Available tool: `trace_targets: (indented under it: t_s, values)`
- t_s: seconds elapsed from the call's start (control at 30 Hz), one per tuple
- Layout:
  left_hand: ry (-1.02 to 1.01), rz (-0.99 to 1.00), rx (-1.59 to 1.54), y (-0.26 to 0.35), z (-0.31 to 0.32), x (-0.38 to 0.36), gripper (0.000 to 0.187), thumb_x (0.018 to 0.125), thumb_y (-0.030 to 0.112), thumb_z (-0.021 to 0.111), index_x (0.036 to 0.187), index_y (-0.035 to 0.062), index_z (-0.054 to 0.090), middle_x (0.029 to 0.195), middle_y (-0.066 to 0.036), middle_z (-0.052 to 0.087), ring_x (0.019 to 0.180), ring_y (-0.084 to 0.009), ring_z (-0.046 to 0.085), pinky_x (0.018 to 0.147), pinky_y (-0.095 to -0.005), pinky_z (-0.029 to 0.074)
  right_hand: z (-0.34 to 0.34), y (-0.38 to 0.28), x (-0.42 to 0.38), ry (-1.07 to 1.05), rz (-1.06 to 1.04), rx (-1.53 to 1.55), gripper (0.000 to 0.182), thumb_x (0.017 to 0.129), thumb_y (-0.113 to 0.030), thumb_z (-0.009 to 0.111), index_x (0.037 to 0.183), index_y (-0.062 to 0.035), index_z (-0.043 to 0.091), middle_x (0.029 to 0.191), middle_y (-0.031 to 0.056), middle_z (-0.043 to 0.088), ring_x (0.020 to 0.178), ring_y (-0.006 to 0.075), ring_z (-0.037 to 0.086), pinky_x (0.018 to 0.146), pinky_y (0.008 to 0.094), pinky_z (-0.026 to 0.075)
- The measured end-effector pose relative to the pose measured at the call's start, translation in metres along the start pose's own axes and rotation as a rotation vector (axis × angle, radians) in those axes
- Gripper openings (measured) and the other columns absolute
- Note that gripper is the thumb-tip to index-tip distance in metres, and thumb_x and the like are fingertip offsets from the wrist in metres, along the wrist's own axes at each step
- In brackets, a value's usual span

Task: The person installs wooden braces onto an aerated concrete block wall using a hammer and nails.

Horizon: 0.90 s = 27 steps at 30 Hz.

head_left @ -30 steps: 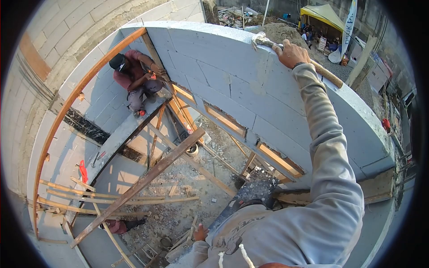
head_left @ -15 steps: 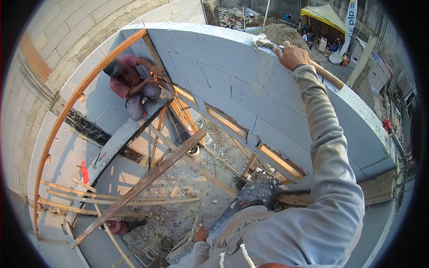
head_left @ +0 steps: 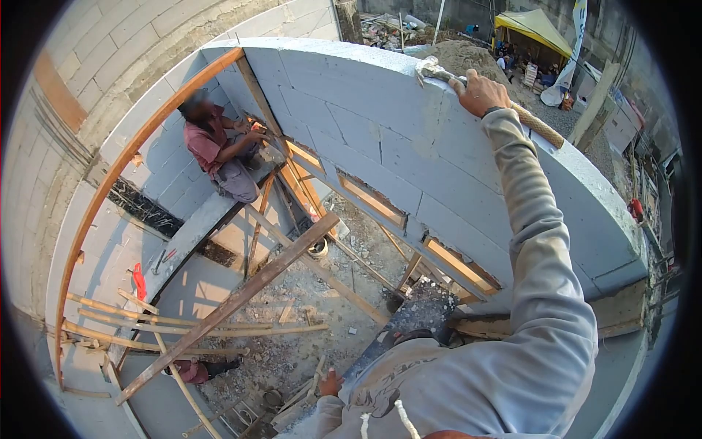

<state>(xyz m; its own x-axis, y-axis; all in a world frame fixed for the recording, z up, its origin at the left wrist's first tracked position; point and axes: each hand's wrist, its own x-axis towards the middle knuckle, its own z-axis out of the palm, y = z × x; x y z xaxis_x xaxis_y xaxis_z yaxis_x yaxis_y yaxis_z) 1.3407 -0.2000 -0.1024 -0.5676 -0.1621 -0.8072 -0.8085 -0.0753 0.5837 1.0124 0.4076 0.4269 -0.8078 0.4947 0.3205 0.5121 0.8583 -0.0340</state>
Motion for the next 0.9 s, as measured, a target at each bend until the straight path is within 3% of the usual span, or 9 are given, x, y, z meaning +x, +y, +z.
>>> trace_targets:
  t_s: [0.6, 0.9]
  values:
    - [0.037, -0.010, -0.047, 0.0031, 0.0043, -0.0001, 0.055, 0.087, 0.039, 0.062, 0.118, -0.0052, 0.053, 0.096, -0.020, 0.067, 0.075, -0.0278, 0.068, 0.052, -0.0329, 0.047, -0.0014, -0.0002, -0.0012, 0.010, 0.001, 0.017, 0.056, 0.094, -0.051, 0.040, 0.113, -0.0008, 0.057, 0.102, 0.0216, 0.067, 0.099, 0.0337, 0.065, 0.087, 0.0446, 0.049]
    - [0.042, -0.020, -0.003, 0.0061, 0.0085, -0.0065, 0.051, 0.087, 0.039, 0.061, 0.115, -0.0034, 0.055, 0.095, -0.018, 0.067, 0.074, -0.0259, 0.067, 0.052, -0.0331, 0.047, 0.0010, 0.0002, 0.0003, 0.011, 0.001, 0.001, 0.056, 0.094, -0.051, 0.040, 0.114, -0.0006, 0.056, 0.104, 0.0216, 0.067, 0.100, 0.0340, 0.064, 0.087, 0.0451, 0.049]
